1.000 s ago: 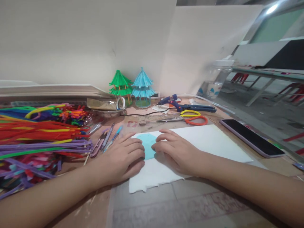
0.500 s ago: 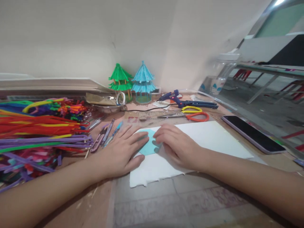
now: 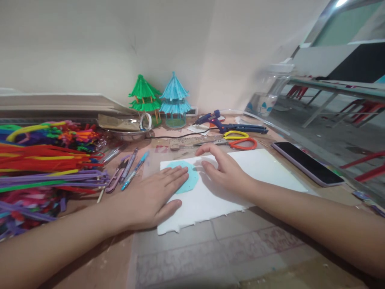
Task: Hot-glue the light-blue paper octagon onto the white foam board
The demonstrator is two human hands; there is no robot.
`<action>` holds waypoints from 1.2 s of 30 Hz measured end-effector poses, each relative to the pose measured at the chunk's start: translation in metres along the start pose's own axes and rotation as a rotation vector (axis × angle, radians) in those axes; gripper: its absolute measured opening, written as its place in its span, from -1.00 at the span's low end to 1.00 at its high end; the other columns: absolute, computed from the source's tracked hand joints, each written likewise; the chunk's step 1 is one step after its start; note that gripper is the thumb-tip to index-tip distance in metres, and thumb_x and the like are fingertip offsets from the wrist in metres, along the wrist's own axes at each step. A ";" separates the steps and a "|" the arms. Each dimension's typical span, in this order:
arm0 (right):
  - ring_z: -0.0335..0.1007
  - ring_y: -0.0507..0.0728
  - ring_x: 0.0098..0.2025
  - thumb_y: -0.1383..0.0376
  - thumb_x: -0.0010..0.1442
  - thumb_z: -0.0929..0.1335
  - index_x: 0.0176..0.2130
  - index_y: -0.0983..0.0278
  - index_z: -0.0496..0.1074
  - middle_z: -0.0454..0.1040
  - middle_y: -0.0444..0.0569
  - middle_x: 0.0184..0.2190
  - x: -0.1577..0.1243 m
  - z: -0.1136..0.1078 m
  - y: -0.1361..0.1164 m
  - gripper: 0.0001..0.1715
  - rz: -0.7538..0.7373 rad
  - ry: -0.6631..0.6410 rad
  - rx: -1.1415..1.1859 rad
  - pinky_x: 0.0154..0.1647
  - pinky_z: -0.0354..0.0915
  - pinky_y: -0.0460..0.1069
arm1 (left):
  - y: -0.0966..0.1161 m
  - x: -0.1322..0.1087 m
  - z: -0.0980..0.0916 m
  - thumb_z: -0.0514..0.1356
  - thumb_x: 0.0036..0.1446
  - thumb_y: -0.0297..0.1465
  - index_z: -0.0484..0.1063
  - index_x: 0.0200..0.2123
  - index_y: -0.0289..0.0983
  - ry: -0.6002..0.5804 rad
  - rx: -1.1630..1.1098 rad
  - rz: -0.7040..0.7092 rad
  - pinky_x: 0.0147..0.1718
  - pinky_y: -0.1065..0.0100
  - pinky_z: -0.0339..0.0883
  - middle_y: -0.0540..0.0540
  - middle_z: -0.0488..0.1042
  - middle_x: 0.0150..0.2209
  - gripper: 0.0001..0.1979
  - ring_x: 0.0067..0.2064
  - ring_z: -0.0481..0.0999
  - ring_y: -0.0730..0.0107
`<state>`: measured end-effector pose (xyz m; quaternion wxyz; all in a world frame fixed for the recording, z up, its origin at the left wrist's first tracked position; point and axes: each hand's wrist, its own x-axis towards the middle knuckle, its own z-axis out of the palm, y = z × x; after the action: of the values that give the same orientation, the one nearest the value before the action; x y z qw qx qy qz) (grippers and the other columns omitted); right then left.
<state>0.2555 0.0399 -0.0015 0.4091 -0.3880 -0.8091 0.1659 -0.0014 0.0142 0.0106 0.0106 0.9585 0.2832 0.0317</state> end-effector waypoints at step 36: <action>0.46 0.18 -0.08 0.36 0.28 0.25 -0.09 0.23 0.35 0.53 0.04 -0.10 -0.001 -0.001 -0.014 -0.81 0.165 -0.079 0.009 -0.08 0.38 0.08 | 0.014 -0.014 -0.011 -0.08 0.50 -0.27 0.57 0.00 -0.15 0.289 -0.476 0.117 0.03 0.38 0.49 -0.05 0.67 -0.03 -0.59 0.02 0.64 0.37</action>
<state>0.2498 0.0305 0.0070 0.3635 -0.4446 -0.7891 0.2179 -0.0062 -0.0050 0.0218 0.1929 0.9292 0.2107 0.2343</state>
